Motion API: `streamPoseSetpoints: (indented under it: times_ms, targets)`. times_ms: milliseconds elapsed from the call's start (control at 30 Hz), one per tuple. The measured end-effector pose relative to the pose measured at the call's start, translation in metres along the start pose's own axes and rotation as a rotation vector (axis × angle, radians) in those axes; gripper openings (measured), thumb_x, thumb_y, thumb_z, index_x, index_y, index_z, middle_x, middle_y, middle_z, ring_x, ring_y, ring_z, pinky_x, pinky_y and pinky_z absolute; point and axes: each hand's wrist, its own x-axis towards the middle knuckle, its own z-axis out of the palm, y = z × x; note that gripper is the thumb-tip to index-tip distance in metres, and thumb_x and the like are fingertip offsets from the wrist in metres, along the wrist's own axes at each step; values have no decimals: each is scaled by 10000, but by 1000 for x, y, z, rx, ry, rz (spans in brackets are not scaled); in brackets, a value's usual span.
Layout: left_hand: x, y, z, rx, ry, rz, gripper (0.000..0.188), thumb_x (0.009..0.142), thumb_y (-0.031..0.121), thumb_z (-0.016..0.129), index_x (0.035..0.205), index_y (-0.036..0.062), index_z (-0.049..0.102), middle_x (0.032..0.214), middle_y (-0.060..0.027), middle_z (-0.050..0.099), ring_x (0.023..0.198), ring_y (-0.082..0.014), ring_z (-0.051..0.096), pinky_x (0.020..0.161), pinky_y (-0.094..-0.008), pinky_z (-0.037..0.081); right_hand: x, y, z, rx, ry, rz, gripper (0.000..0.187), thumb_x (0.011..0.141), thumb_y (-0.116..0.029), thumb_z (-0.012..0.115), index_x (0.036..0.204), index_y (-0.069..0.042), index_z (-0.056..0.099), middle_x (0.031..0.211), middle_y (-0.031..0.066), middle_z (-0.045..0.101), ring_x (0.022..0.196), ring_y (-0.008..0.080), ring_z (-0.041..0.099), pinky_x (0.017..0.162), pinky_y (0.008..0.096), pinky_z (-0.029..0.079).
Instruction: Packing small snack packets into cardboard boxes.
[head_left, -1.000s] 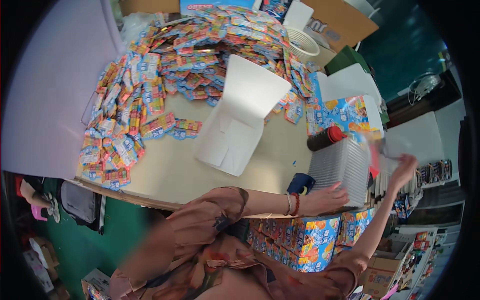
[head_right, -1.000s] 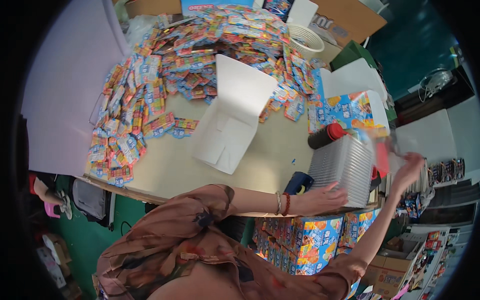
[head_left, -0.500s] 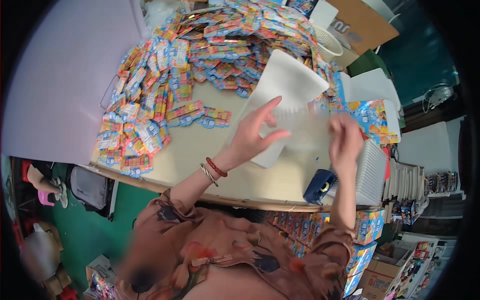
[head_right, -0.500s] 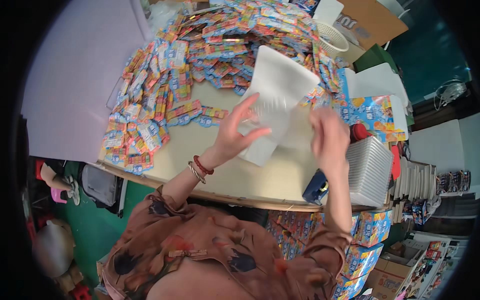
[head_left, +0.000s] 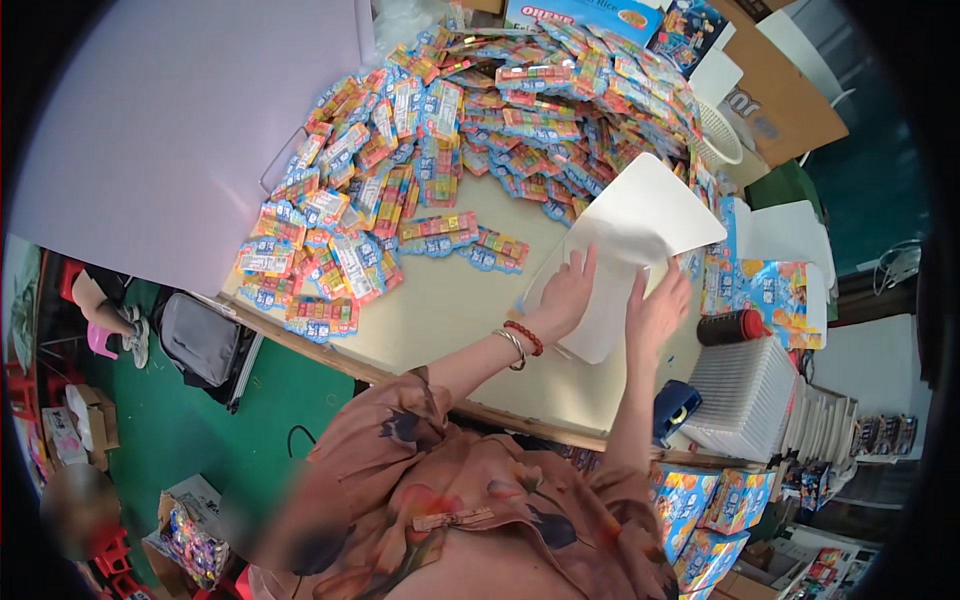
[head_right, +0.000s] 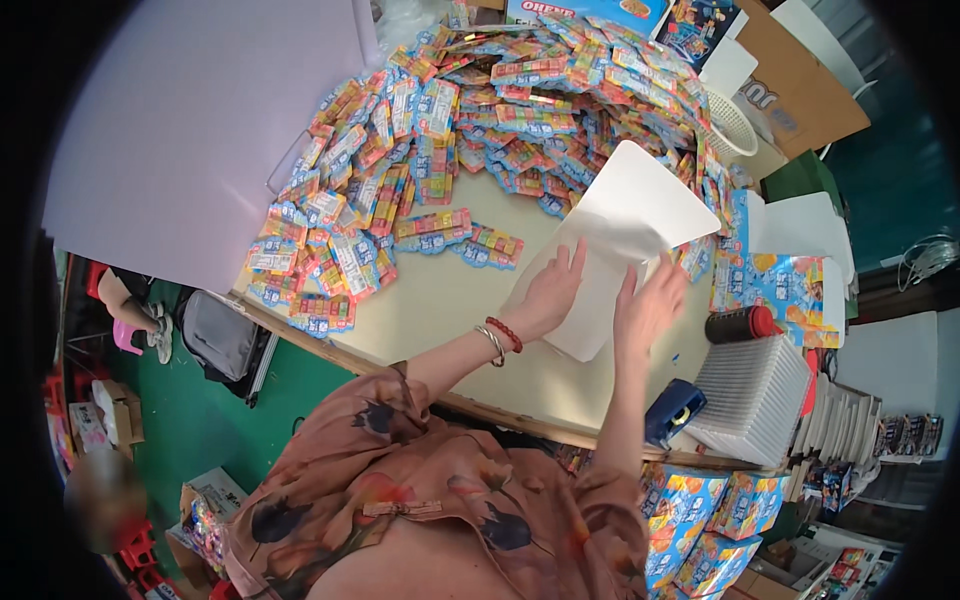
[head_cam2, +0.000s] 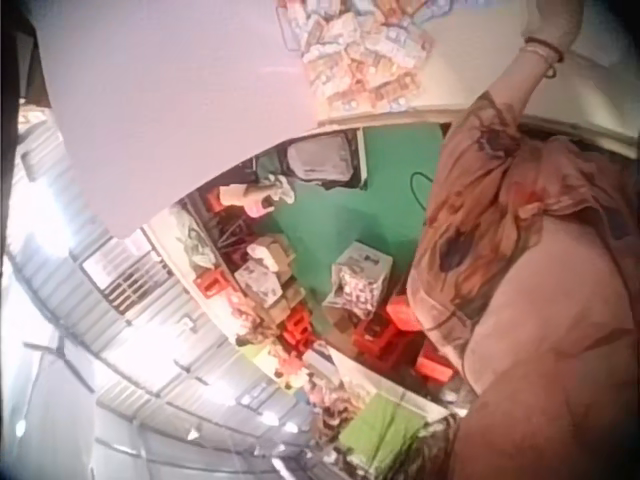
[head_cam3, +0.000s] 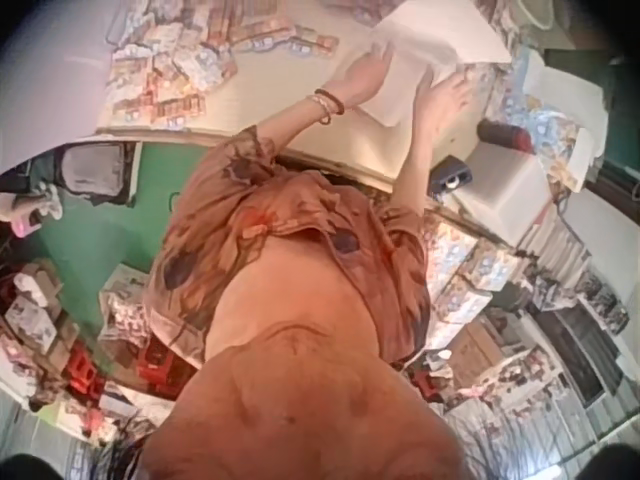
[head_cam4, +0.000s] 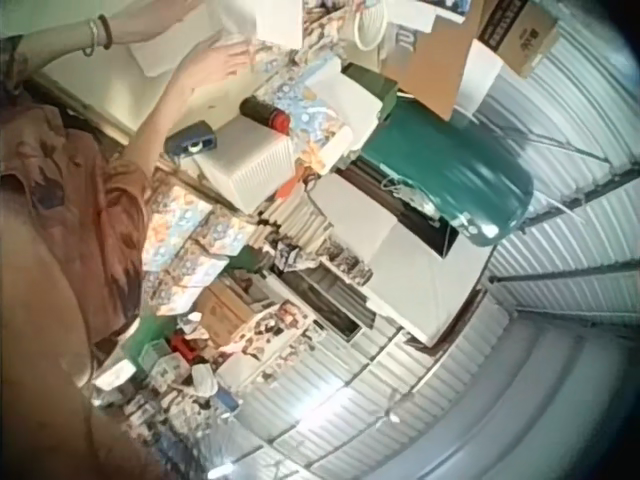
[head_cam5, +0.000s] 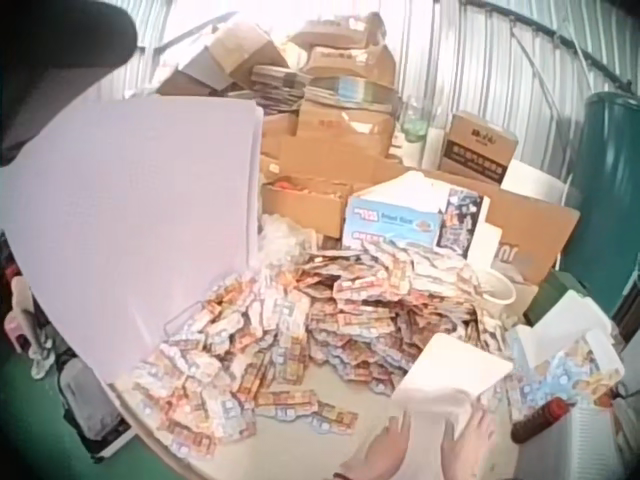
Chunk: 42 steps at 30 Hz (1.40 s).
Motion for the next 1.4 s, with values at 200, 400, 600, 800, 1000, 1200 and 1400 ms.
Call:
streamPoseSetpoints:
  times_ms: [200, 400, 600, 800, 1000, 1200, 1400]
  targets:
    - [2, 11, 30, 404, -182, -120, 653, 872, 75, 472, 1455, -50, 205, 1259, -241, 440, 1110, -324, 510, 966, -373, 426, -57, 48, 17, 348, -423, 356, 823, 788, -42, 565, 1487, -95, 135, 1105, 271, 594, 971, 435, 596, 823, 495, 468]
    - [-14, 45, 17, 919, -414, 223, 728, 933, 401, 444, 1444, -78, 247, 1513, -325, 112, 1373, -423, 212, 1116, -457, 220, -71, 61, -4, 264, -456, 493, 804, 765, 44, 466, 1489, -98, 144, 1066, 297, 607, 913, 443, 615, 794, 495, 478]
    - [-9, 77, -9, -24, -57, 535, 494, 889, 276, 589, 1285, -3, 495, 1436, -221, 341, 1345, -387, 300, 1087, -468, 296, -60, 100, -13, -7, -409, 576, 729, 803, 19, 485, 1466, -101, 205, 1072, 271, 612, 870, 436, 623, 752, 508, 495]
    - [36, 54, -58, -708, 43, 450, 466, 869, 198, 624, 1283, 20, 503, 1301, -196, 485, 1246, -346, 443, 1041, -432, 365, -40, 124, -24, -349, -198, 448, 589, 833, -12, 523, 1393, -48, 346, 1103, 203, 549, 994, 390, 553, 775, 475, 485]
    - [128, -70, -65, -1053, 81, -72, 528, 886, 262, 650, 1342, 67, 470, 1209, -76, 562, 1067, -158, 558, 870, -292, 474, 81, -20, -29, 802, 131, 286, 237, 925, -144, 578, 1092, 13, 639, 1005, 144, 633, 929, 227, 601, 845, 329, 455]
    - [225, -105, -117, -1376, -99, -362, 583, 933, 298, 567, 1375, -22, 361, 1317, -122, 483, 1161, -230, 526, 993, -334, 424, 320, -31, 117, 964, 398, 365, 415, 940, -348, 477, 946, 44, 611, 959, 212, 628, 901, 350, 587, 794, 431, 430]
    - [246, -120, -123, -1508, -355, -411, 588, 908, 364, 614, 1293, -41, 432, 1325, -172, 469, 1174, -265, 529, 1011, -367, 424, 411, 107, 229, 429, 517, 628, 386, 858, -287, 489, 935, 55, 652, 919, 244, 657, 903, 383, 627, 845, 475, 472]
